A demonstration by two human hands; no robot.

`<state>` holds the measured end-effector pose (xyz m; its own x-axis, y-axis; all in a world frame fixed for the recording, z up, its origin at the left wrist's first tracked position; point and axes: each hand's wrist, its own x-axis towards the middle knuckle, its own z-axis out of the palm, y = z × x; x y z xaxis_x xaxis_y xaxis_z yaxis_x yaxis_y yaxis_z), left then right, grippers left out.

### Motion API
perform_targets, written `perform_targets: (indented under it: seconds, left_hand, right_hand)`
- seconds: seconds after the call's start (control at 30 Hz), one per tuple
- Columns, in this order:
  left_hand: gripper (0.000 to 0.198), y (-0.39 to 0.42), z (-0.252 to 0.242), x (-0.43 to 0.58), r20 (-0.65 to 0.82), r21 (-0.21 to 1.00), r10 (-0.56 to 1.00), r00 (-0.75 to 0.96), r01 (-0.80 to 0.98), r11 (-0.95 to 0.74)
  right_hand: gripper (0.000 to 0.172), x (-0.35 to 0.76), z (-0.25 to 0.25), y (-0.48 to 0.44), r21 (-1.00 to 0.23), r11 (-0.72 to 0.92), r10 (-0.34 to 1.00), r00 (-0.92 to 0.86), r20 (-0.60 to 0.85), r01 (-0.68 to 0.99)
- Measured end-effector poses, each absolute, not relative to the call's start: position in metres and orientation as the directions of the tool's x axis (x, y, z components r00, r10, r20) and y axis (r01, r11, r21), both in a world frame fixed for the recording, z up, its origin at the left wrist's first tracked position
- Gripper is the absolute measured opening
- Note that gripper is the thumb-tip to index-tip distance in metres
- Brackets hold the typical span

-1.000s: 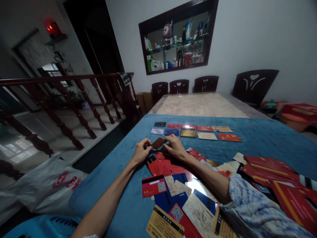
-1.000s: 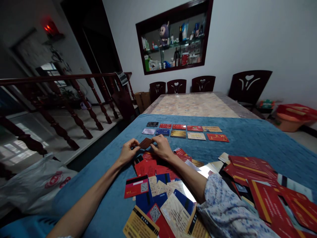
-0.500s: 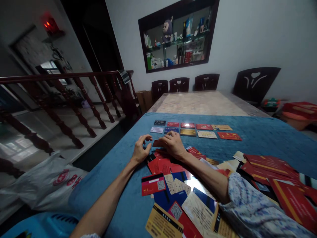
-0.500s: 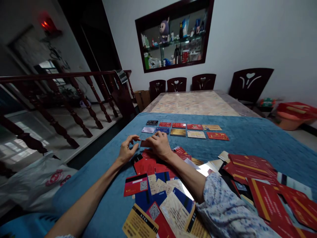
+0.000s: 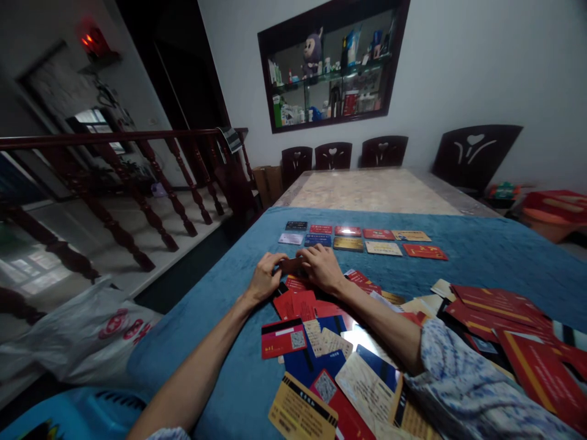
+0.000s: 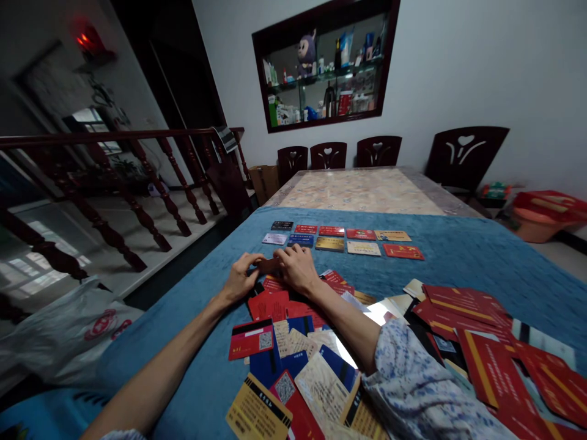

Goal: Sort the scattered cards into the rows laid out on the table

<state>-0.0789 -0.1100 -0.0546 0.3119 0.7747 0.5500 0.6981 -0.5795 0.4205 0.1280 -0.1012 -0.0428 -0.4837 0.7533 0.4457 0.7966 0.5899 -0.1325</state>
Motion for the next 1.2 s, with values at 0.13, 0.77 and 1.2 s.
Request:
perform_targets:
  seconds: [0.13, 0.77, 1.2]
  left_hand:
    - [0.037, -0.109, -0.055, -0.08, 0.509, 0.409, 0.801, 0.314, 0.731, -0.546]
    - [0.046, -0.101, -0.059, -0.082, 0.505, 0.339, 0.804, 0.314, 0.785, -0.519]
    - [0.053, -0.098, -0.058, -0.085, 0.44, 0.259, 0.836, 0.328, 0.845, -0.468]
  right_hand:
    - [0.036, 0.129, -0.038, -0.103, -0.11, 0.534, 0.806, -0.465, 0.367, 0.838]
    - [0.055, 0.128, -0.036, -0.102, -0.06, 0.543, 0.796, -0.49, 0.355, 0.838]
    - [0.038, 0.127, -0.022, -0.094, -0.026, 0.544, 0.808, -0.516, 0.283, 0.839]
